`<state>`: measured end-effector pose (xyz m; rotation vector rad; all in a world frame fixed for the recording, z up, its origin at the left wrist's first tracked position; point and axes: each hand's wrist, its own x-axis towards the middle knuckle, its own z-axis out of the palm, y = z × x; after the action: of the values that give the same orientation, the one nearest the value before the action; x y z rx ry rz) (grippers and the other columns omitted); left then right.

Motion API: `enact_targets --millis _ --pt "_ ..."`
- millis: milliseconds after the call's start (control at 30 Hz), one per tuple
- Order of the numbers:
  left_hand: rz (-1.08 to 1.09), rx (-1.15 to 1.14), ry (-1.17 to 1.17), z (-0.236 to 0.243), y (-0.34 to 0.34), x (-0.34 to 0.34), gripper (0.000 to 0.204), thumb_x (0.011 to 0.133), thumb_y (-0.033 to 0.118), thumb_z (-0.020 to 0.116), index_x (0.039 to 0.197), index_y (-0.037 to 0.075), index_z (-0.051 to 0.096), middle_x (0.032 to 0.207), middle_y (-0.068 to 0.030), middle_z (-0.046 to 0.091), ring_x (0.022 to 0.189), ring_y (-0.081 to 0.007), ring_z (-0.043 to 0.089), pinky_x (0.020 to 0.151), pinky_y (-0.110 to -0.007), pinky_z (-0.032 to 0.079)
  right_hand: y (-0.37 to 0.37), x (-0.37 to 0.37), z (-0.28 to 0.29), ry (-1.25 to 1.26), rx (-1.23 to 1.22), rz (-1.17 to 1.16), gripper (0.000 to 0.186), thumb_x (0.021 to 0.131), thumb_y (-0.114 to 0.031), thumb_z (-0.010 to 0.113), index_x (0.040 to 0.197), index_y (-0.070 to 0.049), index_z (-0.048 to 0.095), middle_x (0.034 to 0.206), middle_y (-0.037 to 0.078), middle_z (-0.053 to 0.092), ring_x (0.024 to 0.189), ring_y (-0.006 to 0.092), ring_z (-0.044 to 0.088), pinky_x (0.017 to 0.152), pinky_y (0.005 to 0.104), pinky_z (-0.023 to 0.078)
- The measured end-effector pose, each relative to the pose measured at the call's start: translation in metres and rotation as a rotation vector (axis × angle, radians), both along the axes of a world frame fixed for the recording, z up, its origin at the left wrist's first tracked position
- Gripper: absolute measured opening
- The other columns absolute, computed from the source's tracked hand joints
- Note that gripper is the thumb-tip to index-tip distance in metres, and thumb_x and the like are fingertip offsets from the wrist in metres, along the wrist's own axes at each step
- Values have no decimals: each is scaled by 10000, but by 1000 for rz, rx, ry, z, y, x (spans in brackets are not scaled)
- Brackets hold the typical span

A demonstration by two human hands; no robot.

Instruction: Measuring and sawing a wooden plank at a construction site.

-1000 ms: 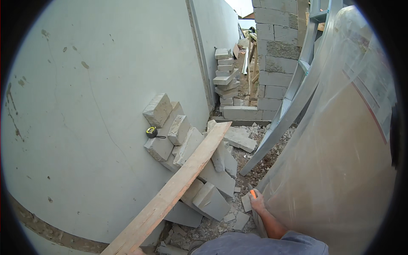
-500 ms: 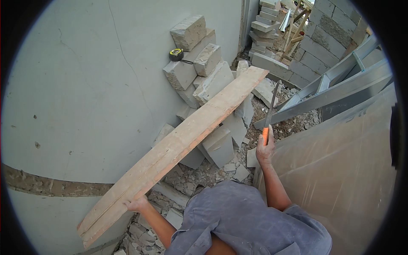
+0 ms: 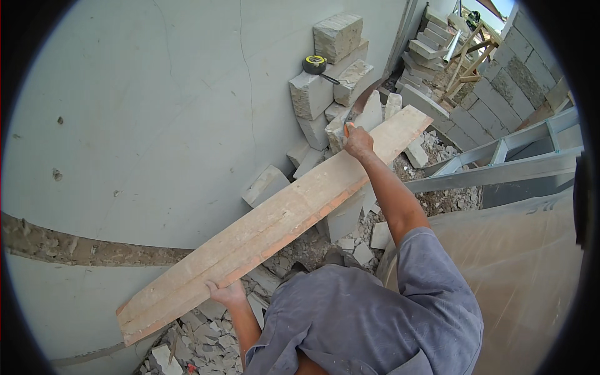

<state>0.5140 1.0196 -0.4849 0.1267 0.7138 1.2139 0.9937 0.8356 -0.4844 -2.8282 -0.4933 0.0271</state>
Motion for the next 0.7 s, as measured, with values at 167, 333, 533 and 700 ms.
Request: enact_targets --millis 167,333,533,700 --pt "-32 -4 -67 -7 -8 -5 593 983 428 303 1446 62 249 1488 -154 287 1376 -355 250 1135 -545 160 5 39 -9 94 38 90 530 801 -301 652 1276 -115 508 1166 180 573 1089 348 573 911 442 468" --pt "39 -69 -88 -7 -19 -12 602 978 447 320 1442 66 261 1488 -154 287 1376 -353 252 1133 -545 160 30 49 13 -22 75 46 614 798 -383 667 1298 -75 490 1144 210 562 1115 372 541 920 452 459" --pt "30 -29 -79 -13 -25 1 585 984 443 330 1431 69 277 1461 -152 328 1352 -353 294 1120 -547 195 94 105 104 -624 355 327 690 797 -526 633 1311 -90 491 1081 282 570 1052 423 543 899 473 441" --pt "124 -53 -62 -6 -38 3 566 984 424 359 1418 66 296 1445 -153 350 1334 -352 323 1109 -545 225 150 161 92 -603 -5 303 711 779 -622 583 1319 -166 499 1216 244 556 1126 388 535 944 483 415"
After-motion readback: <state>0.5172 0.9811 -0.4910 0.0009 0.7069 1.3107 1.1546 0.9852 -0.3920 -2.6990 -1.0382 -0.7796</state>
